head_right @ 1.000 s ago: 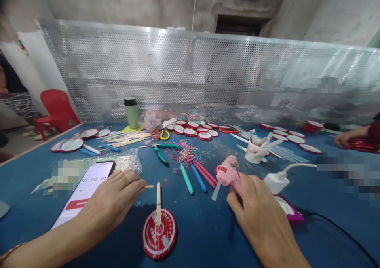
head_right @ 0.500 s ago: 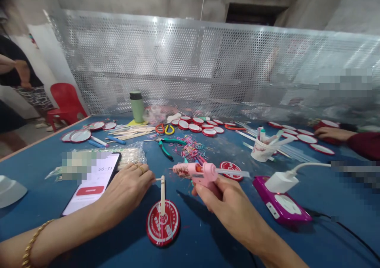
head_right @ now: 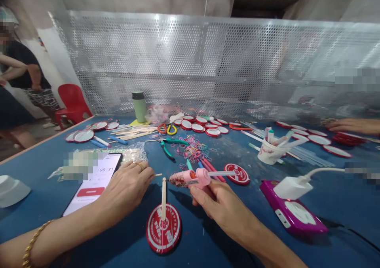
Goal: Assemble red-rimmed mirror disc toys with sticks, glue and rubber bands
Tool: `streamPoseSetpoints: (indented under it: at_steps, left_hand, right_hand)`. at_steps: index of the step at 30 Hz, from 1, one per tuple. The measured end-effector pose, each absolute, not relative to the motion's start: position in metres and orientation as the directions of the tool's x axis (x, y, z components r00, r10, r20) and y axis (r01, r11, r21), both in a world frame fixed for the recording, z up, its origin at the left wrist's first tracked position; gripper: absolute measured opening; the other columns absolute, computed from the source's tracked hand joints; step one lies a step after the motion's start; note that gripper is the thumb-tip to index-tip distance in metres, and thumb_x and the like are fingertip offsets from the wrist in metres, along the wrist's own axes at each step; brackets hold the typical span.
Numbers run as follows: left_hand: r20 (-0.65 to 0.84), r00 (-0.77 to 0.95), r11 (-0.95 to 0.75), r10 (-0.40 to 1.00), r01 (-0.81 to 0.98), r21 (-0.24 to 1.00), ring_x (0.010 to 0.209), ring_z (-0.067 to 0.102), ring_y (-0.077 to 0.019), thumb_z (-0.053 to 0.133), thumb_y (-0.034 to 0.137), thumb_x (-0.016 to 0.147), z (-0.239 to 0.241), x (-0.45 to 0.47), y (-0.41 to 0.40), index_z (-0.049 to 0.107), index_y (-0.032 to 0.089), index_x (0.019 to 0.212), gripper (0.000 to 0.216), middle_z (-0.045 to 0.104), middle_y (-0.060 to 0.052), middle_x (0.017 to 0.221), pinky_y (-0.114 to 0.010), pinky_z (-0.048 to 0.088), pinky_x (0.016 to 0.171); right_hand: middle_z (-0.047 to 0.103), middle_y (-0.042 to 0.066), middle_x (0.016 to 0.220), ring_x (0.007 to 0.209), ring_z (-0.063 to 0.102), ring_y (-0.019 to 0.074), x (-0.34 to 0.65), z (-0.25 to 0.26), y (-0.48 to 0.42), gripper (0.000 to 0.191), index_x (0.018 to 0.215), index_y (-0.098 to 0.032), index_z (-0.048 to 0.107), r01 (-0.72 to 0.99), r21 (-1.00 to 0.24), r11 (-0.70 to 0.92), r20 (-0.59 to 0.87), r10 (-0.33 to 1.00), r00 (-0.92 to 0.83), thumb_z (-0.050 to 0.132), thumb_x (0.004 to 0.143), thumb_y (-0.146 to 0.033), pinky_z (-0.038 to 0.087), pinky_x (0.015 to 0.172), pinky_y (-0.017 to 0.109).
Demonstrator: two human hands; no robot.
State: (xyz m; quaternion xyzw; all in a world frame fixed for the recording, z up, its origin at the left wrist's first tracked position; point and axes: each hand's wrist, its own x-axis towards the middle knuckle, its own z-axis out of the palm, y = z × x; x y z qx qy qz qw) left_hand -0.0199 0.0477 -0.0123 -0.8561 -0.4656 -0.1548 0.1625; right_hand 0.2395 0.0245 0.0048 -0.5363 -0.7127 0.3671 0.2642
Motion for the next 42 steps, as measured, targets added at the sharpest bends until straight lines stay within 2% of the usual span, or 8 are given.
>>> streamPoseSetpoints:
  at_steps: [6,11,21,42]
  left_hand:
    - [0.394,0.515,-0.473,0.761,0.857,-0.205,0.081,0.059,-0.0238,0.049,0.007,0.090,-0.0075,-0.0258,0.0488,0.062,0.016,0.088,0.016,0.065,-0.009,0.090,-0.039,0.045,0.075]
    - [0.349,0.508,-0.473,0.788,0.861,-0.185,0.081,0.059,-0.0251,0.050,0.007,0.090,-0.0030,-0.0269,0.0492,0.063,0.017,0.086,0.017,0.066,-0.009,0.089,-0.040,0.044,0.075]
    - [0.391,0.547,-0.544,0.740,0.829,-0.129,0.083,0.056,-0.0245,0.051,0.009,0.091,-0.0096,-0.0269,0.0511,0.061,0.018,0.086,0.014,0.064,-0.007,0.089,-0.038,0.040,0.076]
    - [0.426,0.580,-0.570,0.695,0.805,-0.167,0.079,0.054,-0.0246,0.054,0.010,0.090,-0.0089,-0.0251,0.0496,0.059,0.018,0.082,0.012,0.063,-0.007,0.085,-0.038,0.039,0.072]
  right_hand:
    - [0.042,-0.004,0.051,0.046,0.038,0.0099,0.2376,-0.0004,0.0283,0.054,0.074,-0.018,0.064,0.550,-0.828,0.105,-0.062,0.959,-0.277,0.046,0.089,-0.067,0.028,0.044,0.024]
    - [0.042,-0.004,0.056,0.050,0.037,0.0091,0.2363,0.0017,0.0289,0.055,0.081,-0.016,0.064,0.559,-0.828,0.055,-0.127,0.951,-0.282,0.047,0.089,-0.067,0.028,0.046,0.023]
    - [0.042,-0.003,0.058,0.053,0.037,0.0096,0.2363,0.0037,0.0295,0.059,0.079,-0.016,0.064,0.578,-0.814,0.057,-0.154,0.938,-0.310,0.045,0.088,-0.070,0.027,0.048,0.024]
    - [0.040,-0.004,0.060,0.055,0.036,0.0099,0.2385,0.0009,0.0291,0.058,0.081,-0.015,0.064,0.605,-0.796,0.014,-0.194,0.941,-0.276,0.044,0.089,-0.069,0.027,0.049,0.024]
